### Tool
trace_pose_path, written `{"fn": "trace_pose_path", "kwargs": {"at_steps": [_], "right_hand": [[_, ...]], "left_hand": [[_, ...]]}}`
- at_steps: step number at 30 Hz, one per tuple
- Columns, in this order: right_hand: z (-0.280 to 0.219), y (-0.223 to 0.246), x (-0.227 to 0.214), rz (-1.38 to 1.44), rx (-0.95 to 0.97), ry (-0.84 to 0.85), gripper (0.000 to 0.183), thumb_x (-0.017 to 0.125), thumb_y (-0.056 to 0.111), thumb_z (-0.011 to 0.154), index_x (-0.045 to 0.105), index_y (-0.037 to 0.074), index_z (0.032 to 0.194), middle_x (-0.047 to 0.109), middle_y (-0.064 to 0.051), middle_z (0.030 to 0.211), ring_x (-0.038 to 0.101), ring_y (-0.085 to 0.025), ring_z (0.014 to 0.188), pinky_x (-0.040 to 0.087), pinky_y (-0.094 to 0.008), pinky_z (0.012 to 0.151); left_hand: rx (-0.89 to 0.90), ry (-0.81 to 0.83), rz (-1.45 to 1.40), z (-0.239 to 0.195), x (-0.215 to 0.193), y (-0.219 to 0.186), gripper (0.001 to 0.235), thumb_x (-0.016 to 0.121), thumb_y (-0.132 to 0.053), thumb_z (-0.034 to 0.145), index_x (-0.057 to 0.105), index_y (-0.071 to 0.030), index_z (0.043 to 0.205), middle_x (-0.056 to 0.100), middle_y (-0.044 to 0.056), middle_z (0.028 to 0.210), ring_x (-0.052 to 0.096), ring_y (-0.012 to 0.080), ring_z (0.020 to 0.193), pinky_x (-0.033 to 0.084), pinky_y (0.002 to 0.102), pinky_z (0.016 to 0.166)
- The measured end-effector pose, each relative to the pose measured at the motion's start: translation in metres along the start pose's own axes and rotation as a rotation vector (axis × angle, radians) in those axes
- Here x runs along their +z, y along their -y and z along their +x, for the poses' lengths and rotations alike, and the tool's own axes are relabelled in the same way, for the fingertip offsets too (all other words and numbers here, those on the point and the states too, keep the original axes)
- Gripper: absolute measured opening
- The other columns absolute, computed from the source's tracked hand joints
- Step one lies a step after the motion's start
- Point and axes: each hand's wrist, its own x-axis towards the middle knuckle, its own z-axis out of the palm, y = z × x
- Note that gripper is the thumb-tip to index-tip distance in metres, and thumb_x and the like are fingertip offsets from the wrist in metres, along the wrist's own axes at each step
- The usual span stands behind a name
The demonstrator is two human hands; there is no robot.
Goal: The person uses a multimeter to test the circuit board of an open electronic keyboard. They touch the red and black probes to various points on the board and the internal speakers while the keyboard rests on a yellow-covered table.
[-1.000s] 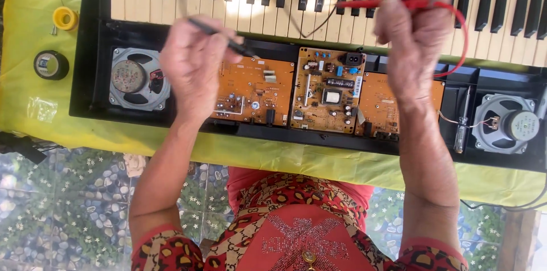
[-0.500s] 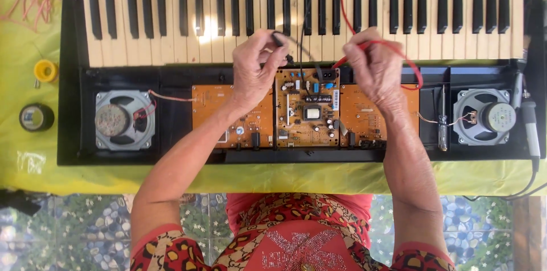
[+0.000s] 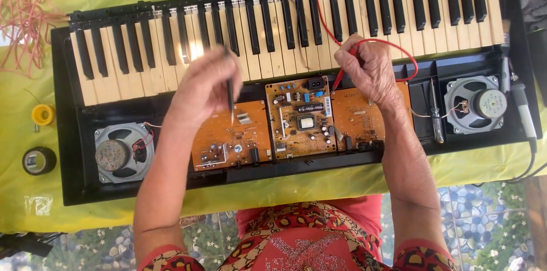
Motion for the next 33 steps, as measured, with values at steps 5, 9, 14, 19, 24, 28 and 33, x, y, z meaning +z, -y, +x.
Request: {"fn": "trace_pose_path", "kwargs": {"at_steps": [5,9,14,19,24,28,33], "right_hand": [[0.003,-0.002,-0.020,0.752,0.190,0.080,0.030,0.062,0.026,0.102,0.062,0.003,0.083,0.045,-0.005,0.044,0.042,-0.009,0.037,0.043,-0.020,0.045],[0.007,-0.013,-0.032,1.137,0.142,-0.077,0.031,0.058,0.039,0.108,0.056,0.011,0.095,0.049,-0.002,0.055,0.052,-0.006,0.047,0.050,-0.019,0.055],[0.004,-0.005,-0.034,0.451,0.142,-0.278,0.014,0.057,0.019,0.116,0.061,0.007,0.110,0.066,-0.009,0.079,0.067,-0.014,0.065,0.056,-0.023,0.058],[0.001,0.023,-0.035,0.103,0.124,0.214,0.025,0.057,0.003,0.115,0.062,0.000,0.091,0.063,-0.010,0.086,0.057,-0.015,0.064,0.048,-0.024,0.047],[0.004,0.043,-0.035,0.115,0.098,0.235,0.019,0.077,0.009,0.099,0.073,-0.003,0.085,0.065,-0.016,0.059,0.061,-0.020,0.046,0.051,-0.029,0.053],[0.008,0.049,-0.033,0.134,0.113,0.268,0.016,0.074,0.006,0.100,0.074,-0.001,0.086,0.067,-0.016,0.062,0.061,-0.021,0.048,0.053,-0.029,0.055],[0.004,0.033,-0.027,0.129,0.166,0.229,0.013,0.073,0.010,0.101,0.073,0.003,0.090,0.067,-0.009,0.064,0.063,-0.014,0.055,0.054,-0.025,0.059]], "left_hand": [[0.058,0.362,-0.344,-0.017,0.043,-0.029,0.021,0.059,-0.019,0.101,0.059,0.002,0.097,0.060,0.019,0.057,0.059,0.0208,0.036,0.050,0.027,0.026],[0.332,-0.003,-0.844,-0.043,0.025,-0.053,0.028,0.058,-0.022,0.116,0.065,-0.016,0.143,0.070,-0.002,0.133,0.067,0.0168,0.135,0.060,0.040,0.115],[1.022,-0.688,0.551,0.010,0.048,-0.066,0.008,0.059,-0.017,0.114,0.057,-0.012,0.120,0.062,0.017,0.110,0.063,0.0314,0.079,0.057,0.041,0.071],[0.602,-0.295,1.046,0.020,0.056,0.002,0.019,0.055,-0.001,0.109,0.066,0.007,0.096,0.070,0.017,0.087,0.079,0.0270,0.075,0.064,0.025,0.054],[0.338,0.005,0.623,0.029,0.052,0.076,0.008,0.067,0.003,0.097,0.064,-0.005,0.098,0.066,0.006,0.080,0.070,0.0171,0.072,0.065,0.028,0.064],[0.273,-0.027,0.582,0.027,0.048,0.092,0.006,0.065,-0.001,0.099,0.062,-0.005,0.101,0.067,0.006,0.081,0.073,0.0157,0.073,0.066,0.028,0.067],[0.452,-0.144,0.706,0.026,0.033,0.105,0.007,0.067,-0.001,0.099,0.063,0.000,0.105,0.067,0.012,0.084,0.069,0.0161,0.067,0.059,0.025,0.058]]}}
